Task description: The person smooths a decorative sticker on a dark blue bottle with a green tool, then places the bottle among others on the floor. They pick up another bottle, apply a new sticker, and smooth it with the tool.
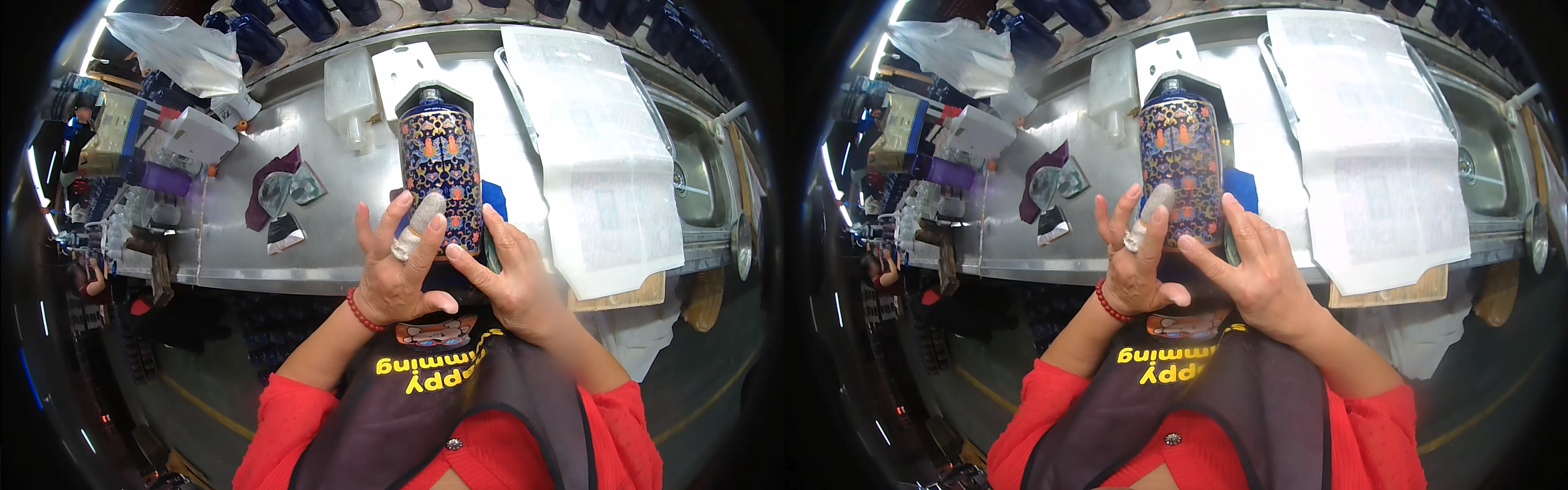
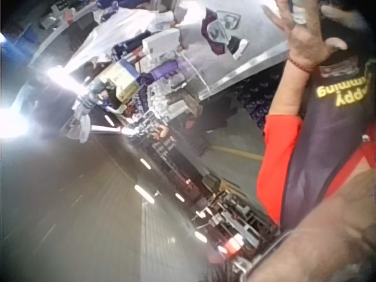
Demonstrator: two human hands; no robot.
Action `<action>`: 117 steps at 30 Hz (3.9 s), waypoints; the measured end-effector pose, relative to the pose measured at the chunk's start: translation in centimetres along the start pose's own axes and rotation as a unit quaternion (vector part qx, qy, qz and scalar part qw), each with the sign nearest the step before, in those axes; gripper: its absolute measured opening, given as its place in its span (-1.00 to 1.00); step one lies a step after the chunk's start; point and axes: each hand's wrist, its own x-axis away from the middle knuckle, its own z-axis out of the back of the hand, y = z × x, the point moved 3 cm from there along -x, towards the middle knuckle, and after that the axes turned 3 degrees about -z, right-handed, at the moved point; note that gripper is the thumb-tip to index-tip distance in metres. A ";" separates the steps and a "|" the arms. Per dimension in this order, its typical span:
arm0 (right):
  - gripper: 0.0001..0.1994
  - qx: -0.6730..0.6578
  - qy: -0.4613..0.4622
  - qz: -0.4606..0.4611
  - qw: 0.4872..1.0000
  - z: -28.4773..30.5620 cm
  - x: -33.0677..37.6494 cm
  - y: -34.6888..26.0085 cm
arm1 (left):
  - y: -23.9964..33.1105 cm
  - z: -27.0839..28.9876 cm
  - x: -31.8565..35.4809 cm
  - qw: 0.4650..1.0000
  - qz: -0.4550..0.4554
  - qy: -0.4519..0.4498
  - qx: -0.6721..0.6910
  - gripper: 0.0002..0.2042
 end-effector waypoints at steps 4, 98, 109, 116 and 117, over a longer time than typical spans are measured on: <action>-0.46 -0.027 -0.014 -0.019 0.999 0.1 -0.1 -0.1 | -1.4 0.5 -2.3 0.999 -0.018 -0.024 0.016 -0.10; -0.28 -0.119 -0.010 -0.091 0.989 0.5 -9.1 4.8 | -4.2 0.3 -7.8 0.993 0.086 -0.074 -0.008 0.05; -0.27 -0.130 -0.009 -0.093 0.987 0.6 -9.2 4.7 | -4.4 0.2 -7.7 0.994 0.077 -0.074 -0.001 0.04; -0.27 -0.123 -0.018 -0.090 0.988 0.5 -9.0 5.2 | -3.8 0.2 -7.3 0.995 0.081 -0.032 0.051 0.05; -0.27 -0.117 -0.017 -0.089 0.989 0.6 -9.1 5.2 | -3.6 0.2 -7.3 0.996 0.071 -0.044 0.033 0.05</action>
